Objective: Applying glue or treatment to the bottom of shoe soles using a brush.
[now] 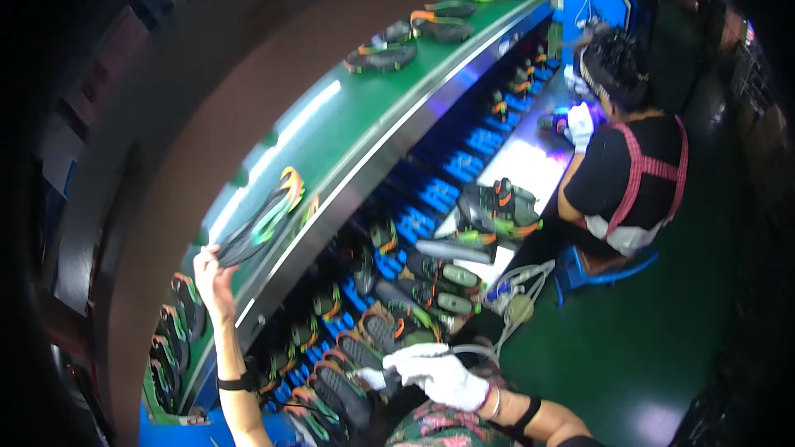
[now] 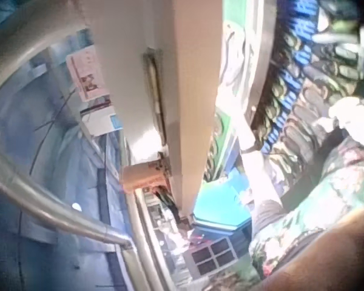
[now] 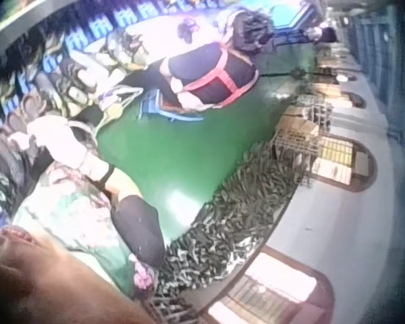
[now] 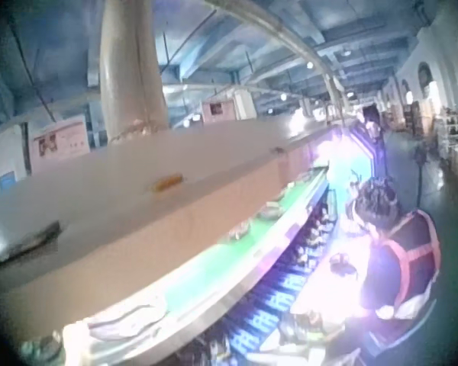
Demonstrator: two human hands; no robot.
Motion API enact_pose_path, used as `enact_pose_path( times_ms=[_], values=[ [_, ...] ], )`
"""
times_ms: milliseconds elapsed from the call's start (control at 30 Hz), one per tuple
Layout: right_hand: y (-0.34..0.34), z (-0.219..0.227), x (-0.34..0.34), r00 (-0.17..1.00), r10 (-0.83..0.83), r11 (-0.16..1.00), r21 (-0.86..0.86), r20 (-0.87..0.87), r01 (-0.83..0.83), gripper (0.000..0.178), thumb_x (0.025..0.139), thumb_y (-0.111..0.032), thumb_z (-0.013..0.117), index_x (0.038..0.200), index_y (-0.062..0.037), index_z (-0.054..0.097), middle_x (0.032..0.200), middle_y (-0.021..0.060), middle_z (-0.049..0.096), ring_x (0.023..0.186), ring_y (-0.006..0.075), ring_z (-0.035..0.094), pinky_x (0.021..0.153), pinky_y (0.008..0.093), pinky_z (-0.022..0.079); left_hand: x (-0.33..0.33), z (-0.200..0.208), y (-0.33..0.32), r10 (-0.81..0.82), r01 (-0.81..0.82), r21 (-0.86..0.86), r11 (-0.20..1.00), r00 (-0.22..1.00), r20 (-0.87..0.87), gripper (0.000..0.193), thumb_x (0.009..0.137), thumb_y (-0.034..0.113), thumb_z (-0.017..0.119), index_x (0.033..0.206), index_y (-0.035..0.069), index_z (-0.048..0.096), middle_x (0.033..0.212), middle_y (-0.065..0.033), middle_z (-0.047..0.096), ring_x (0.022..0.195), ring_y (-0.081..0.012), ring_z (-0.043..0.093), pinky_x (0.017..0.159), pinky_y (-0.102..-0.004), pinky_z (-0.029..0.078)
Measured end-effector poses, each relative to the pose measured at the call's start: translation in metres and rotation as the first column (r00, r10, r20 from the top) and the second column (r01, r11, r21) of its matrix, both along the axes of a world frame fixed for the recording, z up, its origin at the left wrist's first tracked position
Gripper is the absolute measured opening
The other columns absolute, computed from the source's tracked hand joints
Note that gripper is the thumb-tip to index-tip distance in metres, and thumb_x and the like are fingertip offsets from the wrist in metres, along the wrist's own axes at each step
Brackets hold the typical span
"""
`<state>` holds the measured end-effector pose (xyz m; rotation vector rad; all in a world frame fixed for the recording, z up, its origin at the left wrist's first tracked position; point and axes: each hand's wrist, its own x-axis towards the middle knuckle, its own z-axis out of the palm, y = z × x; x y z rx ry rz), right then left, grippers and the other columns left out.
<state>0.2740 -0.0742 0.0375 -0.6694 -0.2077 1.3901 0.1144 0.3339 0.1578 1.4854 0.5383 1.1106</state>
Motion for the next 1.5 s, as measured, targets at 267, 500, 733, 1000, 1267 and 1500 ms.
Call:
enact_pose_path(
  times_ms=[267,500,733,1000,1267,1500],
  values=[
    [0.018,0.034,-0.024,0.855,-0.177,0.947,0.322,0.487,0.013,0.022,0.091,-0.001,0.067,0.111,-0.0046,0.076,0.121,0.0173,0.071,0.102,0.0227,0.07,0.076,0.0309,0.059,-0.171,-0.026,-0.072,0.486,-0.504,-0.083,0.86,0.857,-0.173,0.035,0.099,0.025,0.055,0.125,0.002,0.062,0.115,-0.0088,0.065,0.105,-0.0195,0.063,0.097,-0.0349,0.051],
    [0.028,0.039,-0.094,0.994,0.102,0.991,0.084,0.049,-0.106,0.027,0.087,-0.011,0.071,0.11,0.0023,0.074,0.112,0.0137,0.075,0.096,0.0178,0.071,0.077,0.0285,0.058,-0.184,-0.166,-0.179,-0.058,-0.239,-0.841,0.485,0.951,-0.304,0.039,0.093,0.041,0.069,0.111,0.006,0.071,0.099,-0.0084,0.074,0.09,-0.0227,0.072,0.082,-0.038,0.059],
    [0.018,0.021,-0.125,0.963,-0.013,0.981,0.188,0.271,-0.04,0.023,0.095,-0.011,0.066,0.113,-0.0016,0.075,0.118,0.0098,0.073,0.096,0.0154,0.069,0.078,0.0285,0.056,-0.2,-0.209,-0.284,0.03,0.208,-0.965,0.163,0.976,0.215,0.081,0.094,0.074,0.05,0.133,0.004,0.061,0.121,-0.0176,0.07,0.102,-0.0311,0.071,0.093,-0.0469,0.058],
    [0.027,0.046,-0.133,0.848,0.037,0.998,0.029,0.529,-0.062,0.025,0.092,-0.004,0.071,0.116,0.0008,0.075,0.102,0.0076,0.077,0.087,0.01,0.069,0.076,0.0242,0.056,-0.193,-0.174,-0.306,0.195,0.595,-0.804,0.021,0.786,0.587,0.1,0.089,0.088,0.035,0.144,0.005,0.05,0.132,-0.0163,0.063,0.117,-0.0347,0.063,0.104,-0.05,0.05],
    [0.06,0.061,-0.138,0.41,-0.34,0.934,0.353,0.846,0.047,0.013,0.079,0.005,0.076,0.092,0.0006,0.075,0.101,0.0152,0.077,0.091,0.0254,0.075,0.081,0.0349,0.059,-0.14,-0.118,-0.297,0.134,0.107,-0.876,0.471,0.972,0.191,0.085,0.099,0.077,0.03,0.157,0.015,0.037,0.155,-0.0066,0.047,0.138,-0.0272,0.048,0.118,-0.0431,0.037],
    [0.073,0.064,-0.146,0.154,-0.397,0.911,0.408,0.905,-0.05,0.026,0.081,-0.003,0.076,0.106,-0.0026,0.075,0.106,0.0119,0.076,0.093,0.0275,0.073,0.083,0.0368,0.058,-0.138,-0.136,-0.308,0.222,0.798,-0.463,0.386,0.407,0.886,0.096,0.095,0.084,0.018,0.16,0.014,0.031,0.159,-0.0072,0.041,0.144,-0.0276,0.041,0.121,-0.0445,0.032]
  ],
)
